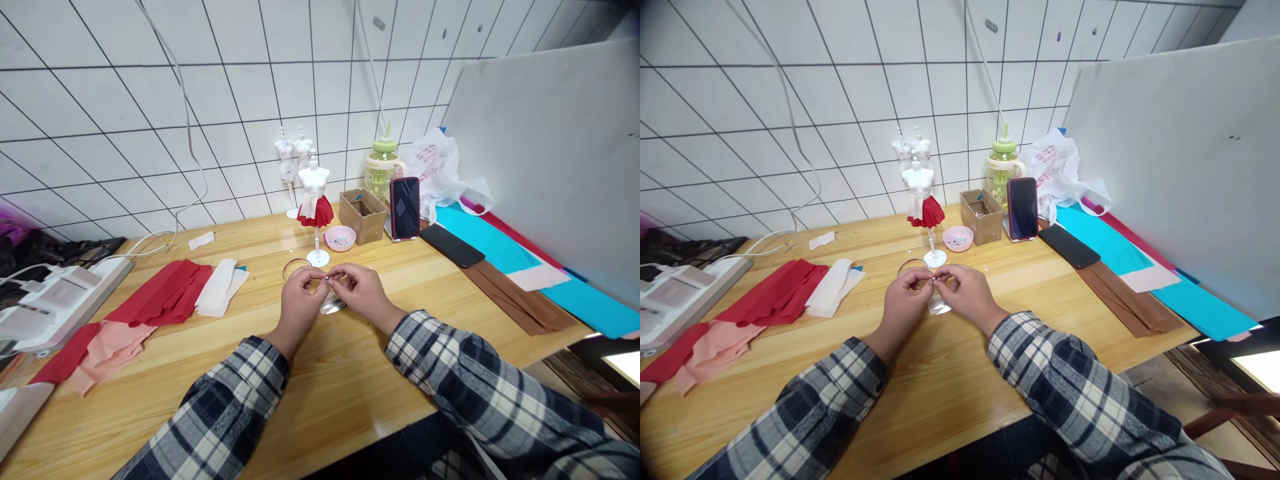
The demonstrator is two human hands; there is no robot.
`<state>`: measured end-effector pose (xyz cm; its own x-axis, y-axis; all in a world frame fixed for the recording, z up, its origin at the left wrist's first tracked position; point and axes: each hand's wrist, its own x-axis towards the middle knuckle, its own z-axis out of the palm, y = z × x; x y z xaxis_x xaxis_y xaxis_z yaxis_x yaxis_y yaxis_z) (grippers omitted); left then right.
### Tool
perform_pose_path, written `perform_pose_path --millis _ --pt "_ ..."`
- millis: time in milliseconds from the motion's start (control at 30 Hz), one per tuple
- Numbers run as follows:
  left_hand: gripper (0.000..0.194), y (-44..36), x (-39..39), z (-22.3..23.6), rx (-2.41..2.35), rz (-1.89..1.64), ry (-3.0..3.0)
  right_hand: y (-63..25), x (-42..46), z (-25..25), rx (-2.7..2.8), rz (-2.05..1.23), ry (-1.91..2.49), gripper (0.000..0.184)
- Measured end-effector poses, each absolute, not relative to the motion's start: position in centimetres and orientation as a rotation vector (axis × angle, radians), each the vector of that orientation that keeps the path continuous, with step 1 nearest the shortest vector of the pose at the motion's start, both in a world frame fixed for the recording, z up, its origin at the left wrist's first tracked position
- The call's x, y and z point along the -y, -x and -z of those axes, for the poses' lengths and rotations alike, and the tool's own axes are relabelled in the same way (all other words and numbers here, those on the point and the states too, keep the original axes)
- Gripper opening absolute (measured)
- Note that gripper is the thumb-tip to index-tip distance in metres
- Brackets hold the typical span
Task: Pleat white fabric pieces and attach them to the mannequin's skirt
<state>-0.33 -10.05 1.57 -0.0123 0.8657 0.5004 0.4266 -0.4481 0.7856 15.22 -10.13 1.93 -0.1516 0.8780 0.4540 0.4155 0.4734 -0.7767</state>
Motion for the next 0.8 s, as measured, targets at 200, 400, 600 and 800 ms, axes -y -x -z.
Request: perform_pose_path --millis 200,400,600,800 --pt "0.011 0.62 10.06 -1.39 -1.319 -1.403 -1.864 -15.38 9.85 -1.76 1.737 -0.584 1.119 0.013" --pt "0.015 0.96 9.89 -1.4 -1.302 -1.377 -1.732 -15.33 9.74 -1.44 1.716 -0.689 1.062 0.022" --pt "0.011 1.23 9.68 -1.65 -1.326 -1.399 -1.67 -15.44 9.91 -1.53 1.822 -0.722 0.997 0.036" --pt "0.01 1.32 9.54 -1.55 -1.347 -1.378 -1.604 -15.68 9.91 -1.64 1.887 -0.744 0.979 0.037"
